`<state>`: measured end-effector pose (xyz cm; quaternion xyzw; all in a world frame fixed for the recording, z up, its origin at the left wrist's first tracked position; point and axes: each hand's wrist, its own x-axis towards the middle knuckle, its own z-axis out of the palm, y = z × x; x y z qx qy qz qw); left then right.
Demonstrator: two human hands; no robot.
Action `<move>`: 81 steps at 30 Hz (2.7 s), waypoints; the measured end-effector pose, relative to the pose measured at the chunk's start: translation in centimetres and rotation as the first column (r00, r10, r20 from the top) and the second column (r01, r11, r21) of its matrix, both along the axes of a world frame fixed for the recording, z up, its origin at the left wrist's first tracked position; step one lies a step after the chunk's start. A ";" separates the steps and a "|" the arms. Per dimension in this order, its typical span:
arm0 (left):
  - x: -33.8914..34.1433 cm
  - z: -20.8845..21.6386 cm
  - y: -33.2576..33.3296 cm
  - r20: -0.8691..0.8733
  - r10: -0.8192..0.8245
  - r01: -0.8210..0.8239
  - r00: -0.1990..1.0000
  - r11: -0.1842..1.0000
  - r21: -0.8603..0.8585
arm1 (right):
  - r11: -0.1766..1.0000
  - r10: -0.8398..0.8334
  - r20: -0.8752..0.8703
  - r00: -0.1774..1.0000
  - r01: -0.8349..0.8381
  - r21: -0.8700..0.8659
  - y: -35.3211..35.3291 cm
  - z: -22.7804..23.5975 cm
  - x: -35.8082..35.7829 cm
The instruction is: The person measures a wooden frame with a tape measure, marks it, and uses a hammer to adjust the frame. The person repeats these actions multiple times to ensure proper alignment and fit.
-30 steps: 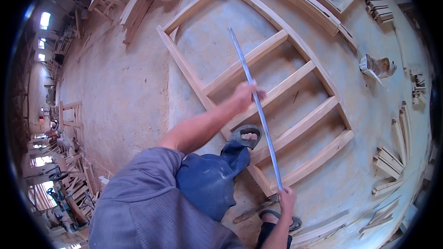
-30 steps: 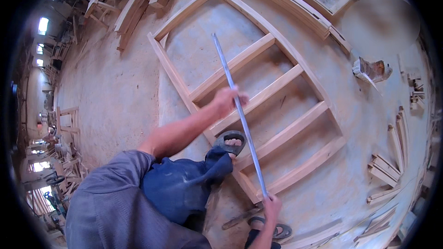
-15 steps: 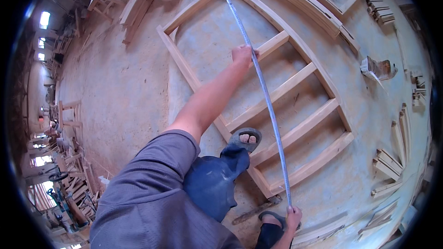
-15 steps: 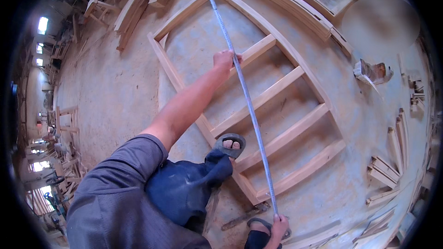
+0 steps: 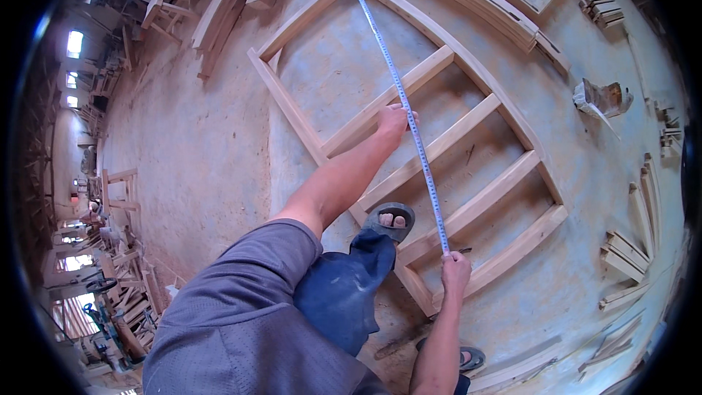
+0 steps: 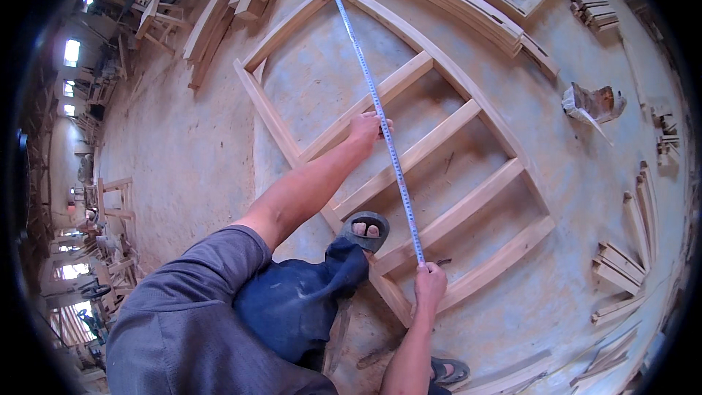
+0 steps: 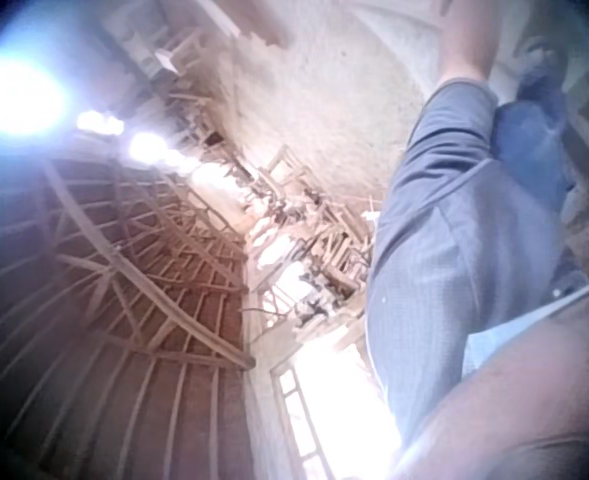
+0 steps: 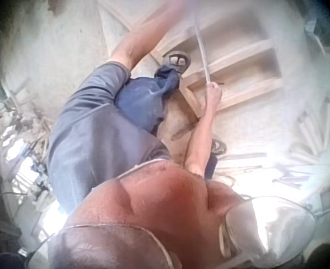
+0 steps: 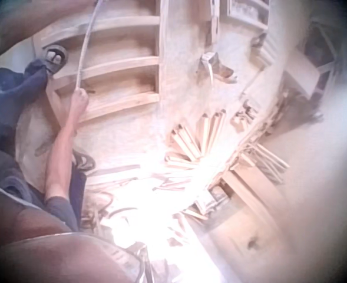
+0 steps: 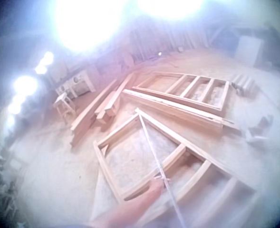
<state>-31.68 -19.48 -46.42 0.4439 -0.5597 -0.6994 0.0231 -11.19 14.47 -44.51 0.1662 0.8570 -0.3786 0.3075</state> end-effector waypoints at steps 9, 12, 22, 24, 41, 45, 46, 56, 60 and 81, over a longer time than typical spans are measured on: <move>3.0 -3.0 -0.1 0.084 -0.052 0.077 0.995 0.940 -0.332 | 1.000 -0.016 -0.039 0.999 0.015 -0.026 1.0 -0.7 1.5; 8.6 -4.6 2.0 0.050 -0.108 0.112 0.993 0.697 -0.708 | 0.999 0.045 -0.033 0.998 -0.044 0.014 2.2 -2.7 2.6; 25.1 0.6 8.7 -0.052 -0.985 0.602 -0.162 -0.057 -0.796 | 0.994 0.015 0.082 0.997 -0.024 0.110 6.6 0.2 6.5; 25.3 0.7 8.7 0.006 -0.970 0.540 -0.242 -0.140 -0.830 | 0.992 0.043 0.086 0.995 -0.053 0.119 6.7 0.0 7.8; 26.2 -0.3 9.5 0.011 -0.949 0.534 -0.315 -0.186 -0.825 | 0.936 -0.069 0.270 0.960 -0.031 0.349 8.5 1.0 22.1; 24.8 4.4 8.8 0.158 -0.948 0.417 -0.276 -0.266 -0.869 | 0.929 -0.105 0.182 0.978 0.032 0.368 7.1 3.2 22.3; 25.2 4.9 9.0 0.161 -0.948 0.421 -0.275 -0.270 -0.866 | 0.925 -0.123 0.188 0.974 0.043 0.378 7.5 3.5 23.1; 25.0 2.4 9.6 0.170 -0.947 0.371 -0.273 -0.267 -0.890 | 0.886 -0.255 0.220 0.942 0.136 0.444 7.9 1.8 23.0; 24.9 2.7 9.6 0.194 -0.943 0.364 -0.270 -0.287 -0.886 | 0.870 -0.215 0.170 0.962 0.109 0.480 8.4 1.4 22.9; 25.0 1.9 9.6 0.210 -0.940 0.356 -0.269 -0.300 -0.885 | 0.887 -0.256 0.344 0.903 0.078 0.455 8.7 1.7 21.6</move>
